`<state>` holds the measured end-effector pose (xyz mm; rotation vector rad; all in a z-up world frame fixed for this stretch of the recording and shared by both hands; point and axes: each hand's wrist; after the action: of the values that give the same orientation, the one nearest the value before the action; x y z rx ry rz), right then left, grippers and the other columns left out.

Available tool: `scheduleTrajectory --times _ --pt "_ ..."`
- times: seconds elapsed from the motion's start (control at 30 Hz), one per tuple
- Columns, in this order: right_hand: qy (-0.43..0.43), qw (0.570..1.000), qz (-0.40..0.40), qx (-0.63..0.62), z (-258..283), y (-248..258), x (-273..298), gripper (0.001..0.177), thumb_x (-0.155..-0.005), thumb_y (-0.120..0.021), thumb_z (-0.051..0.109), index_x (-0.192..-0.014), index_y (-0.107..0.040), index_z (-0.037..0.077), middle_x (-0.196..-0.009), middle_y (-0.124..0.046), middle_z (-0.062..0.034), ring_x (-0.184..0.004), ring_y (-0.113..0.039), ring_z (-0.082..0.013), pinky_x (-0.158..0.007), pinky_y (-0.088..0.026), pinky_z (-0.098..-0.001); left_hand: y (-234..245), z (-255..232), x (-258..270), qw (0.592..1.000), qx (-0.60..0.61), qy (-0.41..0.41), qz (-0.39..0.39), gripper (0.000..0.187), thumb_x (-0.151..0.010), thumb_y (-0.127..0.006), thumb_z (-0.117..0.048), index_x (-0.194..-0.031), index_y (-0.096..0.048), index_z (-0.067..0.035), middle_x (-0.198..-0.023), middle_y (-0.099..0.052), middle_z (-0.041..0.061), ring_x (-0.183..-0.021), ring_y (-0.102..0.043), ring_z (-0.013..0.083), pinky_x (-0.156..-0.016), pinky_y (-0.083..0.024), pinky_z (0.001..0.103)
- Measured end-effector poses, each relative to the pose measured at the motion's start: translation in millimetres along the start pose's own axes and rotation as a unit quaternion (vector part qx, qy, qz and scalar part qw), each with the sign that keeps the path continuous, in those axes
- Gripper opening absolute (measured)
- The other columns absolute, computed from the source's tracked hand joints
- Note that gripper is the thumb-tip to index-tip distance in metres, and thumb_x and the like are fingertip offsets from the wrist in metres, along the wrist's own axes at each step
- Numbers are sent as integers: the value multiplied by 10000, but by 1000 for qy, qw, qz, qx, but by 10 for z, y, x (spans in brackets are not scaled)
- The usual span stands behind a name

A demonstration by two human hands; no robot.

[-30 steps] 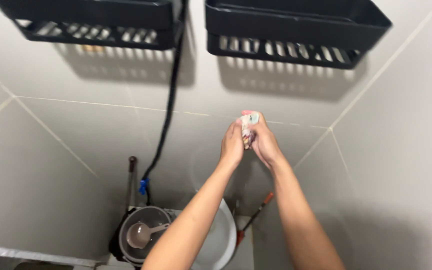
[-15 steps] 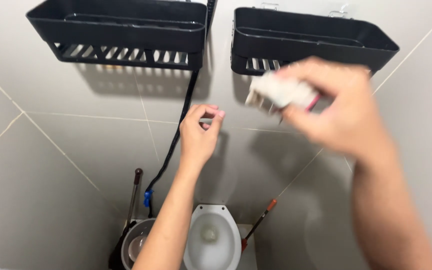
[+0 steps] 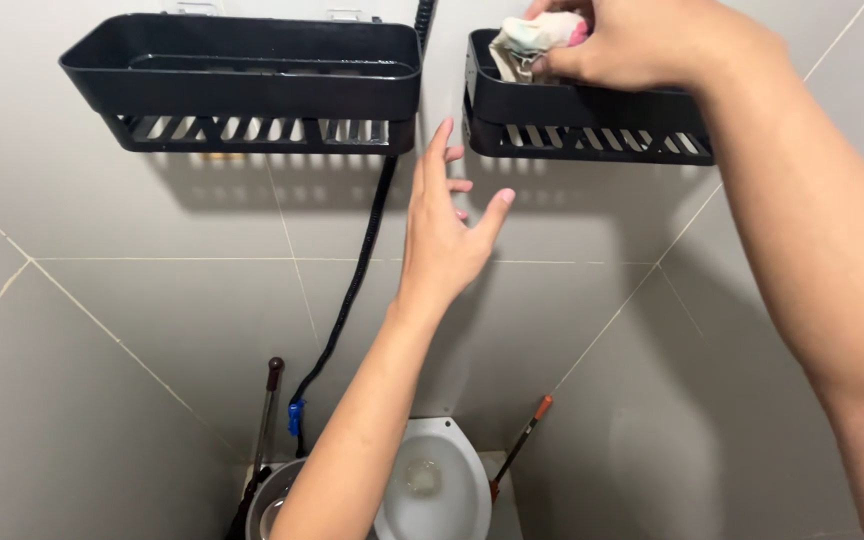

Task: Cleaning bathroom shelves using a cloth and water.

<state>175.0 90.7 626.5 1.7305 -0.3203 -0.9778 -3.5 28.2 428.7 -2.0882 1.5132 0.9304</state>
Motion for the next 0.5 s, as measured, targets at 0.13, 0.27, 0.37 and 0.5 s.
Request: scheduleTrajectory --times 0.13,0.27,0.37,0.5 --pt "-69 995 68 -4 9 32 -115 502 -885 -778 339 -1327 -677 124 -950 -752 -141 -776 -706 -275 -712 -561 -426 19 -64 -87 1000 1 -20 21 998 -837 -842 -206 -1627 -237 -121 -1454 -533 170 -1037 -647 221 -745 -582 317" --pt "-64 993 95 -13 -24 14 -183 509 -866 -797 298 -1320 -664 108 -976 -743 -130 -767 -693 -245 -669 -558 -400 5 -56 -162 998 -1 -51 21 1059 -834 -857 -203 -1644 -179 -130 -1500 -488 185 -1086 -627 243 -772 -605 335" --pt "-95 987 114 -61 2 50 -187 511 -876 -769 299 -1332 -644 104 -947 -756 -128 -747 -702 -230 -655 -563 -396 30 -48 -187 998 4 -59 20 1067 -840 -861 -208 -1648 -168 -139 -1522 -468 183 -1114 -626 251 -788 -608 340" --pt "-139 981 116 -75 60 6 -224 526 -886 -760 380 -1326 -655 111 -940 -771 -132 -764 -726 -253 -698 -567 -414 58 -70 -210 998 -4 -54 30 1038 -856 -863 -216 -1650 -196 -175 -1571 -445 154 -1143 -631 253 -786 -611 350"
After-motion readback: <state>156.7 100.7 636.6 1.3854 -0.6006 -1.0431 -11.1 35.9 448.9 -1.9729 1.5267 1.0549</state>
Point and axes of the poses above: each hand's wrist, its own x-axis away from the middle knuckle, its own y-axis out of the back of the hand, z = x × y
